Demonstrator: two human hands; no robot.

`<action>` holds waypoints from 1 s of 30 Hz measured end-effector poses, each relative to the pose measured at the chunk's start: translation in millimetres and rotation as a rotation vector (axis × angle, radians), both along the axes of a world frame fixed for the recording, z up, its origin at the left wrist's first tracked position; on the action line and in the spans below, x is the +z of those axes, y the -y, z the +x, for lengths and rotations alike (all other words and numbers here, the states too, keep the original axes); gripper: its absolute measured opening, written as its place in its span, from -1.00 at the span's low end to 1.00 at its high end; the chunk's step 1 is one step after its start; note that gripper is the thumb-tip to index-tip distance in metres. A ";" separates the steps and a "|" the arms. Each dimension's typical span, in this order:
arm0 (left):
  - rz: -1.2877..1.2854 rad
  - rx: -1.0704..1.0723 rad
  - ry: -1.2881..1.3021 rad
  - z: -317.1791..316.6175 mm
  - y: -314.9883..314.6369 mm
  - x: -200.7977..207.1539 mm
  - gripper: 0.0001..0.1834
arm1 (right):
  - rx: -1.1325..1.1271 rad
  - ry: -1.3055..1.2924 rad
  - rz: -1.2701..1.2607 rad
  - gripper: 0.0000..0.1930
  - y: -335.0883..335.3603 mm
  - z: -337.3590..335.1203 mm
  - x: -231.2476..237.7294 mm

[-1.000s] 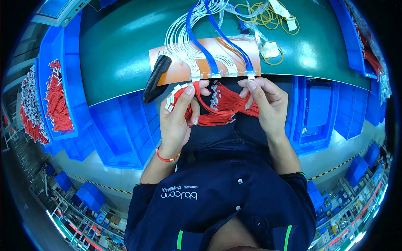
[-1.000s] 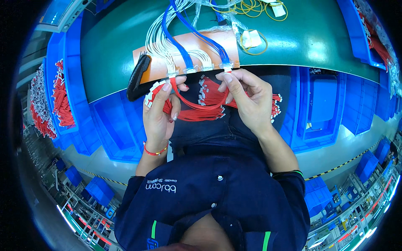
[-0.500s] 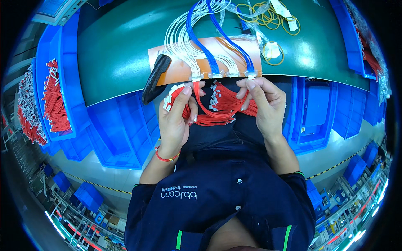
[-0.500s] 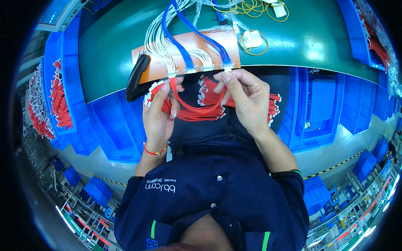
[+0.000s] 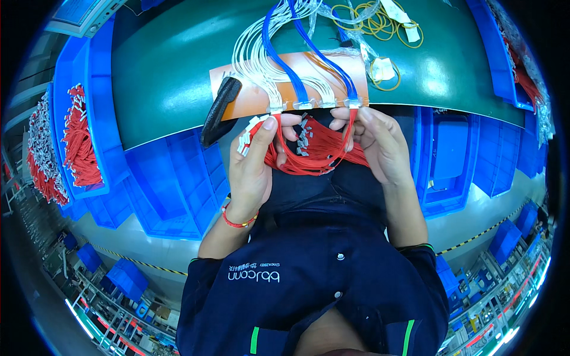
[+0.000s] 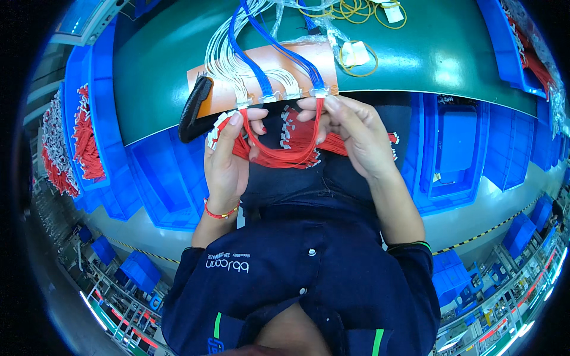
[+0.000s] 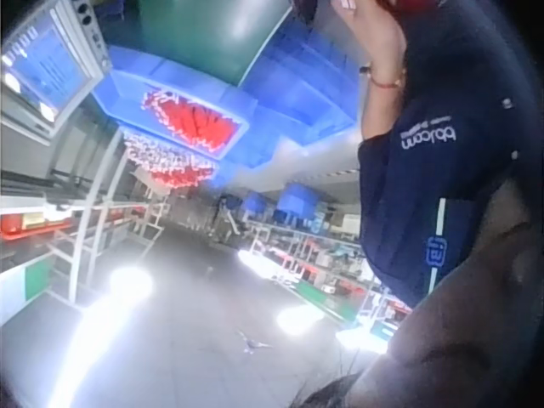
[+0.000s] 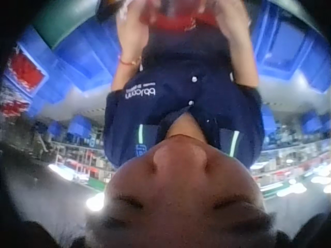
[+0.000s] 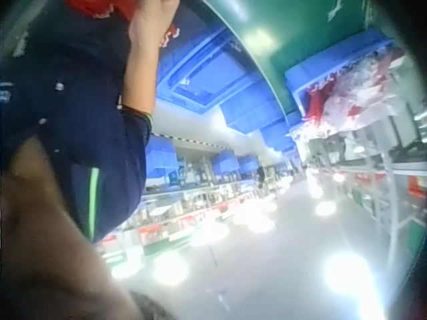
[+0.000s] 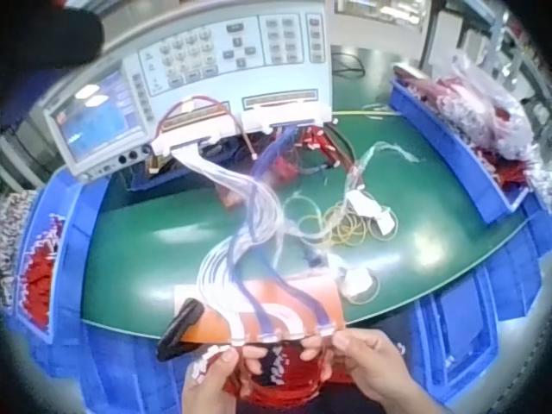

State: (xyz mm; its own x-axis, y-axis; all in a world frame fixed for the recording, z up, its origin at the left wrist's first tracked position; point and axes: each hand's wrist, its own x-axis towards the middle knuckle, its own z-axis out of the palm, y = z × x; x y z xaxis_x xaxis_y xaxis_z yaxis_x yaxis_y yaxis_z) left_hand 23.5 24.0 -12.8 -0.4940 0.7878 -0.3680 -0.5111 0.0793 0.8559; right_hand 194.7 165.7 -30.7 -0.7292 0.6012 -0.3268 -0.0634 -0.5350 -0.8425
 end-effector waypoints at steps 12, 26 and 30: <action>0.038 -0.101 0.416 -8.4 -11.4 4.7 -0.59 | 0.219 0.483 0.992 -0.85 16.5 -6.9 -49.8; 0.036 -0.456 0.745 3.4 18.7 -4.1 -0.63 | 0.078 0.117 0.396 -0.94 13.7 5.8 -37.1; -0.061 -0.223 0.443 15.6 20.0 -2.5 -0.73 | 0.120 0.063 0.355 -0.94 15.9 5.2 -17.9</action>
